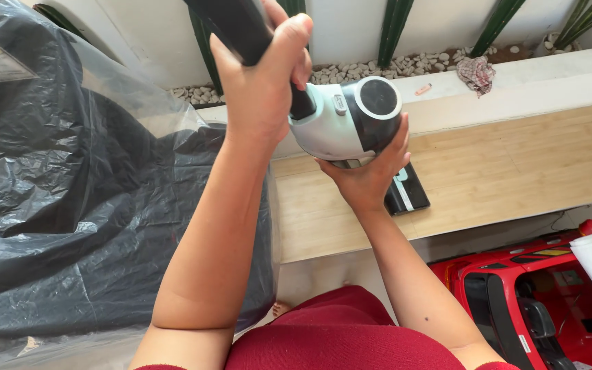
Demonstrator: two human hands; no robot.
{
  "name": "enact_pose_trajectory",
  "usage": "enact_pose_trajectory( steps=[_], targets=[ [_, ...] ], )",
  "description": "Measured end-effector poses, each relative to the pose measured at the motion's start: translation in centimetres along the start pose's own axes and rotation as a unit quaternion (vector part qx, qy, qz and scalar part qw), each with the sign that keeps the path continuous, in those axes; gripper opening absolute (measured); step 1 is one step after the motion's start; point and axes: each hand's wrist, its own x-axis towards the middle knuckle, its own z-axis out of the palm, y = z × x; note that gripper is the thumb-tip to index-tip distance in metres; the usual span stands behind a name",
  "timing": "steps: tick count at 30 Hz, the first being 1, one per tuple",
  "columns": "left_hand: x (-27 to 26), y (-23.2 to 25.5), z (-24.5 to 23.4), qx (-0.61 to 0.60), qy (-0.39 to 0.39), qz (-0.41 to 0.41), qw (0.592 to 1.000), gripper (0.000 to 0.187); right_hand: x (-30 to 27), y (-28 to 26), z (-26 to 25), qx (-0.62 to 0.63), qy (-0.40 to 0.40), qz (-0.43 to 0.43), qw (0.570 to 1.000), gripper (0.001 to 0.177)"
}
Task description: The person assembles a cordless stick vacuum cleaner by connecting the handle to the main body and attaching the floor cleaning head. They manipulate the components to ensure they are securely locked in place.
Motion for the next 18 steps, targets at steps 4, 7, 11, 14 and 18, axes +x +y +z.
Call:
enact_pose_trajectory(
  steps=[4,7,11,14,18],
  targets=[
    [0.0,-0.6,1.0,0.011,-0.008,0.005,1.0,0.019,0.6,0.6,-0.7,0.002,0.009,-0.029,1.0,0.152],
    [0.3,-1.6,2.4,0.005,-0.006,0.01,1.0,0.019,1.2,1.5,-1.4,0.022,0.0,-0.007,1.0,0.153],
    [1.6,-3.4,5.3,0.0,0.008,0.001,1.0,0.019,2.6,3.4,-2.5,0.043,-0.008,-0.003,0.999,0.152],
    [2.4,-4.3,7.2,0.023,-0.004,0.006,1.0,0.019,3.6,4.6,-3.6,0.045,-0.004,-0.006,0.999,0.152],
    [2.9,-4.7,8.5,0.029,-0.034,-0.014,0.999,0.014,4.6,5.4,-4.2,0.045,0.003,-0.009,0.999,0.153]
  ],
)
